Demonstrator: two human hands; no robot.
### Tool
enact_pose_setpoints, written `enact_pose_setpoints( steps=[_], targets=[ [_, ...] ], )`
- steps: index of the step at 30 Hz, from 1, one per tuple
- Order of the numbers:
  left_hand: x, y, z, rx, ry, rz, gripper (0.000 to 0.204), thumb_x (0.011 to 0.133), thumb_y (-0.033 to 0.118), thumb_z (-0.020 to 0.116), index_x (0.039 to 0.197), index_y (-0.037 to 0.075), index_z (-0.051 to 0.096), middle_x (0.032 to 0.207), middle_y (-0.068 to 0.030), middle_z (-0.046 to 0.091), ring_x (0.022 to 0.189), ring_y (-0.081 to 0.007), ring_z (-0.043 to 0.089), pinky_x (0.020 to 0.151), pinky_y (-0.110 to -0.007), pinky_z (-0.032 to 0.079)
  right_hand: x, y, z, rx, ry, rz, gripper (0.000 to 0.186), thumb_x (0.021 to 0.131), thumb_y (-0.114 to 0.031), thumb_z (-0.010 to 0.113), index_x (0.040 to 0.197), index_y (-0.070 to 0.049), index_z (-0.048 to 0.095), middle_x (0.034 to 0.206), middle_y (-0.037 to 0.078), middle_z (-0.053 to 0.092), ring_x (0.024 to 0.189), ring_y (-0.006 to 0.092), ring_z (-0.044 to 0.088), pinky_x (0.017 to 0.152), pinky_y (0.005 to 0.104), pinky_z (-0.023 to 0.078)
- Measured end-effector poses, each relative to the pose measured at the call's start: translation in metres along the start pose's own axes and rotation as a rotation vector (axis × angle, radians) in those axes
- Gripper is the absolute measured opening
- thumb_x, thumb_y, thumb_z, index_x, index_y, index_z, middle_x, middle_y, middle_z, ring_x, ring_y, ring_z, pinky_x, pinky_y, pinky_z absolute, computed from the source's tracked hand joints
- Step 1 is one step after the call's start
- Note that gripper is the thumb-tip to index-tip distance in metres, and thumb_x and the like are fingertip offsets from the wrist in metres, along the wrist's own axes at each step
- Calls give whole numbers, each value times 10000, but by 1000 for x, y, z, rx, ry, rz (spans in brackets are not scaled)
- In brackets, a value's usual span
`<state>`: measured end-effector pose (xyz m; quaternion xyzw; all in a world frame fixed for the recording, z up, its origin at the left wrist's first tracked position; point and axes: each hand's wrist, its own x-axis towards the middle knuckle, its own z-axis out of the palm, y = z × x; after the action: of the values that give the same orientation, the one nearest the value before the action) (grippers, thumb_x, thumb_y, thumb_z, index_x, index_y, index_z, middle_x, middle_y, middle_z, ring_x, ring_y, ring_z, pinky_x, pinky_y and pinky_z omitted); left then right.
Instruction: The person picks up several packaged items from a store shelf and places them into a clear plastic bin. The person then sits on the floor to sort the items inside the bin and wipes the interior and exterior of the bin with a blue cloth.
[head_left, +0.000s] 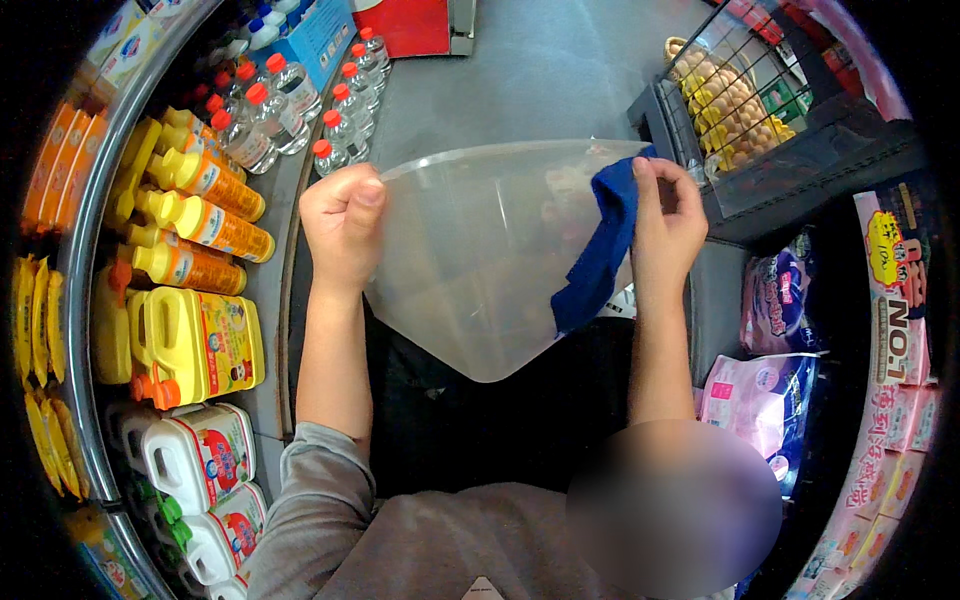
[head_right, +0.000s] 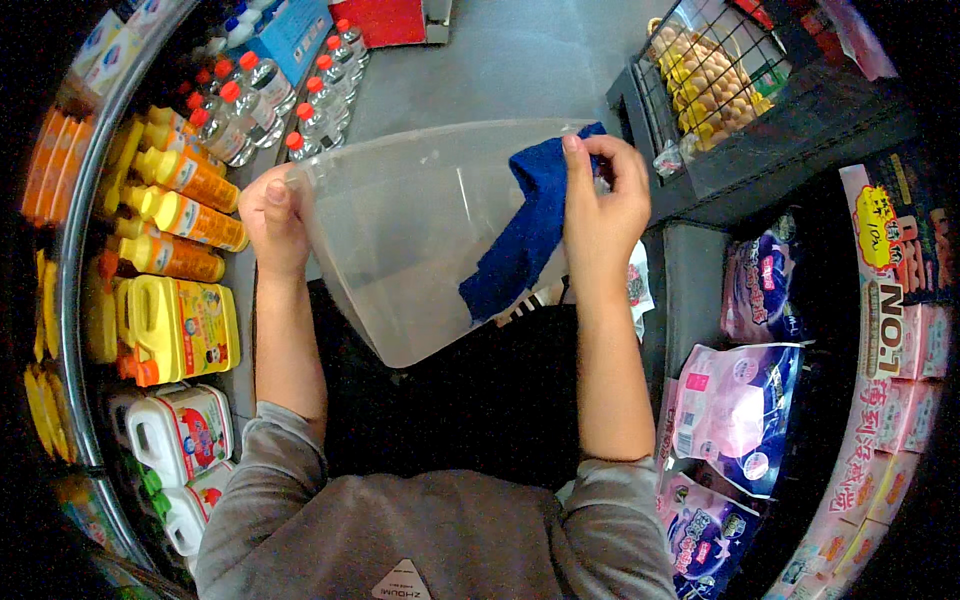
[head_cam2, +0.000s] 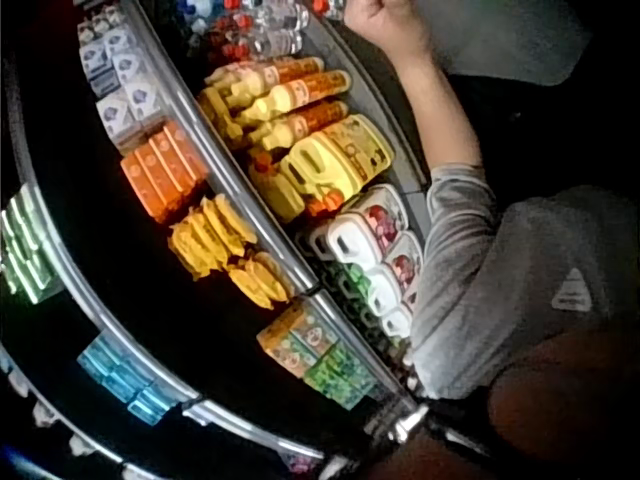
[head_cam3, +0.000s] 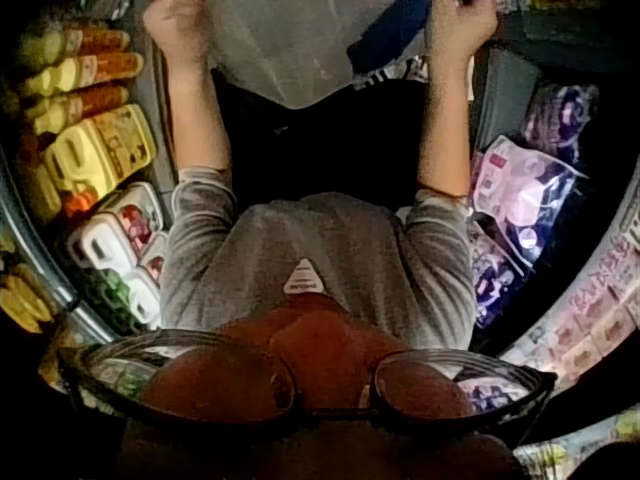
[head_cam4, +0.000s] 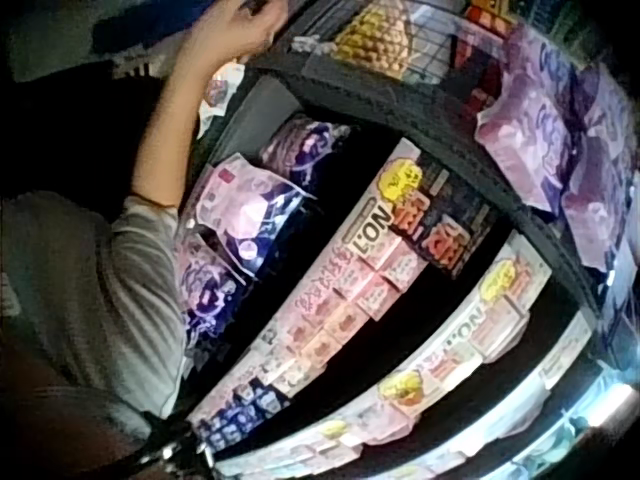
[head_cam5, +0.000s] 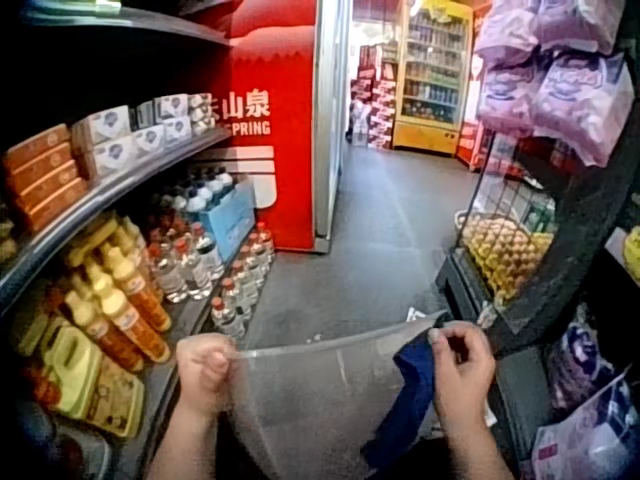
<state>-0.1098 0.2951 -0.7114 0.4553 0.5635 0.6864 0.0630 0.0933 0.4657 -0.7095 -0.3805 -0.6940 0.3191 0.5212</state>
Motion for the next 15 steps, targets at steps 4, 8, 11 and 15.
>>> enact_pose_setpoints(
  steps=[4, 8, 11, 15],
  targets=[
    [-1, 2, 5, 110, -3, 43, 494, 812, 402, 571, 537, 25, 412, 511, 13, 355, 498, -75, 339, 451, -243, 258, -39, -27, 6, 14, -322, -143, 588, 792, -196, 597, 1264, 53, 351, 1323, 252, 324, 1251, 315, 306, 1024, 361, 229],
    [-4, 3, 16, 257, -60, 81, 475, 802, 374, 600, 544, 11, 436, 504, -9, 371, 493, -87, 363, 450, -240, 274, -52, -65, 8, 113, -468, -415, 523, 778, -75, 537, 1247, 69, 354, 1298, 331, 290, 1213, 418, 326, 981, 403, 290],
    [-4, 6, 16, 242, 10, 75, 457, 801, 351, 613, 550, 5, 451, 502, -16, 387, 488, -94, 370, 455, -237, 284, -57, -88, 8, 107, -496, -467, 421, 757, 19, 502, 1176, 41, 464, 1253, 274, 404, 1120, 355, 471, 914, 347, 375],
    [-5, 7, 15, 193, 21, 17, 452, 802, 345, 613, 551, 5, 455, 505, -6, 388, 494, -88, 367, 454, -241, 282, -52, -89, 14, 111, -474, -557, 403, 677, 45, 545, 1080, 22, 535, 1218, 260, 440, 1077, 366, 499, 879, 376, 395]
  ],
)
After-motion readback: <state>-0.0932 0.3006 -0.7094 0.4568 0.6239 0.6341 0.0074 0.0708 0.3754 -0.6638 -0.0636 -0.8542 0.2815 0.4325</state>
